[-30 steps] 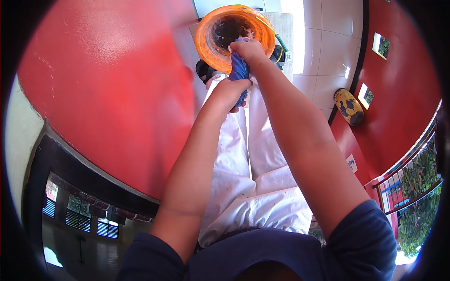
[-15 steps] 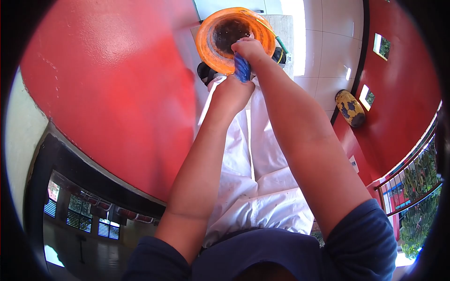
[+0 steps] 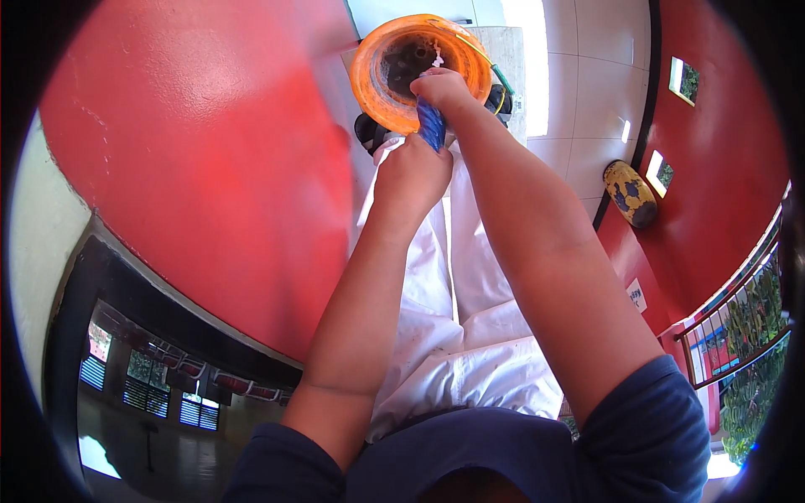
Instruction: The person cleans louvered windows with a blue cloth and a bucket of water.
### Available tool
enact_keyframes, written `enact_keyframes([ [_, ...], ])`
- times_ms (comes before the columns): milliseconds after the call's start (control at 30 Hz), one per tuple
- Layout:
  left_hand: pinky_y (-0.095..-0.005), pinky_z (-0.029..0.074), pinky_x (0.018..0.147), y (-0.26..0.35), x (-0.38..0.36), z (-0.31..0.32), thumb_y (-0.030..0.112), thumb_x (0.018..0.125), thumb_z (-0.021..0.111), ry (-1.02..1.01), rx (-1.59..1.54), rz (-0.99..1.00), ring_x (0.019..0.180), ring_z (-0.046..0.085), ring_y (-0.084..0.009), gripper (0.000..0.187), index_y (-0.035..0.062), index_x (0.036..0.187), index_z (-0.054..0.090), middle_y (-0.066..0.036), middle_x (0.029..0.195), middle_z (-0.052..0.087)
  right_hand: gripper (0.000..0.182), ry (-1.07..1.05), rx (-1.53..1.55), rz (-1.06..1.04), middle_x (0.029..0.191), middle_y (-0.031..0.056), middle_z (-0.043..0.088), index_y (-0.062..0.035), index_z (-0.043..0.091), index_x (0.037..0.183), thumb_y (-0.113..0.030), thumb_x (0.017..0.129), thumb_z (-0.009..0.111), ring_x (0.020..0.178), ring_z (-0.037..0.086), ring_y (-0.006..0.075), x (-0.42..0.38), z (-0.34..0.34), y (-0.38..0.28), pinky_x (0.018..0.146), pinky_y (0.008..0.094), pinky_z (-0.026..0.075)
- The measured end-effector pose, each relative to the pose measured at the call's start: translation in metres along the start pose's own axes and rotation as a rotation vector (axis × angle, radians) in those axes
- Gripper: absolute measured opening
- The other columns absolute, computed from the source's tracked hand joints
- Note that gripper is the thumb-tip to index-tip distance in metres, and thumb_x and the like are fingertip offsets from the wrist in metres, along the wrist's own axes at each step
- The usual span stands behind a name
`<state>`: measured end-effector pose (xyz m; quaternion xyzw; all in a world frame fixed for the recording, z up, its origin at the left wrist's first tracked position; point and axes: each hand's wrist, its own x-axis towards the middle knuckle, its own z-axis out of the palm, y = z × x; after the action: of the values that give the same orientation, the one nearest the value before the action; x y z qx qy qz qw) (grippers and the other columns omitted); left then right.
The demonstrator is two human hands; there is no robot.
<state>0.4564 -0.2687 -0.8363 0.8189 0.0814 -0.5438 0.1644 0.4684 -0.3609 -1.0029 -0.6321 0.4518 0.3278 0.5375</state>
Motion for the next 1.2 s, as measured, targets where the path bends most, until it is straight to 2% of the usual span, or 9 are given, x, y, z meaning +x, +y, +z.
enact_keyframes([
  [467, -0.0518, 0.05, 0.094, -0.001, -0.011, 0.002, 0.03, 0.094, 0.053, -0.032, 0.022, -0.026, 0.106, 0.065, -0.047, 0.043, -0.0082, 0.113, 0.059, -0.033, 0.109, 0.067, 0.026, -0.025, -0.124, 0.054, 0.097, 0.0078, 0.074, -0.0088, 0.073, 0.099, -0.018, 0.074, 0.073, 0.092, 0.072, 0.0213, -0.007, 0.001, 0.007, 0.086, 0.0324, 0.054],
  [567, -0.0495, 0.054, 0.09, -0.007, -0.011, 0.006, 0.028, 0.092, 0.055, 0.01, 0.072, 0.014, 0.097, 0.069, -0.0442, 0.041, -0.0085, 0.109, 0.059, -0.031, 0.101, 0.07, 0.025, -0.008, -0.121, 0.076, 0.098, 0.0085, 0.075, -0.0095, 0.073, 0.097, -0.018, 0.074, 0.073, 0.094, 0.072, 0.0217, -0.009, 0.007, 0.013, 0.087, 0.0324, 0.054],
  [700, -0.0514, 0.05, 0.094, -0.008, -0.016, 0.003, 0.03, 0.093, 0.054, -0.028, 0.054, -0.039, 0.108, 0.064, -0.0464, 0.043, -0.0073, 0.114, 0.06, -0.031, 0.11, 0.068, 0.021, 0.029, -0.144, 0.093, 0.097, 0.0111, 0.075, -0.0092, 0.073, 0.093, -0.015, 0.074, 0.071, 0.093, 0.073, 0.0224, -0.017, 0.008, 0.012, 0.086, 0.0331, 0.055],
  [900, -0.0457, 0.052, 0.09, -0.02, -0.017, 0.006, 0.033, 0.086, 0.06, -0.063, -0.045, -0.109, 0.103, 0.069, -0.0394, 0.047, -0.0023, 0.117, 0.063, -0.027, 0.105, 0.07, 0.019, -0.146, 0.236, 0.179, 0.086, 0.0119, 0.071, -0.0071, 0.071, 0.09, -0.012, 0.072, 0.071, 0.081, 0.071, 0.0244, -0.034, 0.004, 0.013, 0.074, 0.0355, 0.055],
  [933, -0.0439, 0.053, 0.089, -0.028, -0.017, 0.008, 0.034, 0.084, 0.062, -0.079, -0.104, -0.132, 0.101, 0.07, -0.0368, 0.048, -0.0014, 0.117, 0.063, -0.025, 0.103, 0.071, 0.049, -0.278, 0.281, 0.192, 0.098, 0.01, 0.07, -0.0078, 0.064, 0.119, -0.013, 0.072, 0.073, 0.08, 0.069, 0.0258, -0.027, 0.003, 0.017, 0.078, 0.044, 0.053],
  [1033, -0.0393, 0.054, 0.085, -0.048, -0.024, 0.008, 0.036, 0.079, 0.07, -0.026, -0.216, -0.133, 0.095, 0.072, -0.03, 0.056, -0.0018, 0.119, 0.061, -0.021, 0.1, 0.072, 0.088, -0.292, 0.475, 0.257, 0.125, 0.0151, 0.063, -0.0178, 0.035, 0.154, -0.028, 0.078, 0.078, 0.104, 0.066, 0.0297, -0.077, -0.017, -0.014, 0.087, 0.0498, 0.053],
  [1133, -0.0382, 0.054, 0.084, -0.05, -0.053, -0.014, 0.036, 0.076, 0.076, 0.049, -0.249, -0.104, 0.092, 0.072, -0.0279, 0.066, -0.004, 0.124, 0.056, -0.02, 0.103, 0.072, 0.116, -0.268, 0.281, 0.117, 0.156, 0.0161, 0.039, -0.0231, 0.0, 0.162, -0.049, 0.081, 0.078, 0.143, 0.038, 0.0349, -0.11, -0.048, -0.03, 0.108, 0.0658, 0.029],
  [1167, -0.0384, 0.054, 0.085, -0.048, -0.063, -0.023, 0.036, 0.076, 0.077, 0.069, -0.253, -0.092, 0.092, 0.072, -0.0279, 0.069, -0.0047, 0.126, 0.054, -0.02, 0.104, 0.072, 0.114, -0.32, 0.332, 0.052, 0.166, 0.0156, 0.022, -0.0229, 0.004, 0.162, -0.06, 0.081, 0.075, 0.155, 0.01, 0.0315, -0.121, -0.061, -0.026, 0.114, 0.0683, 0.008],
  [1200, -0.044, 0.05, 0.097, -0.057, -0.062, -0.024, 0.042, 0.074, 0.077, -0.006, -0.275, -0.087, 0.113, 0.066, -0.0383, 0.088, 0.003, 0.144, 0.042, -0.025, 0.122, 0.067, 0.105, -0.299, 0.266, -0.014, 0.162, 0.0147, 0.03, -0.0225, 0.011, 0.162, -0.057, 0.084, 0.073, 0.152, 0.021, 0.0322, -0.128, -0.075, -0.021, 0.114, 0.0654, 0.014],
])
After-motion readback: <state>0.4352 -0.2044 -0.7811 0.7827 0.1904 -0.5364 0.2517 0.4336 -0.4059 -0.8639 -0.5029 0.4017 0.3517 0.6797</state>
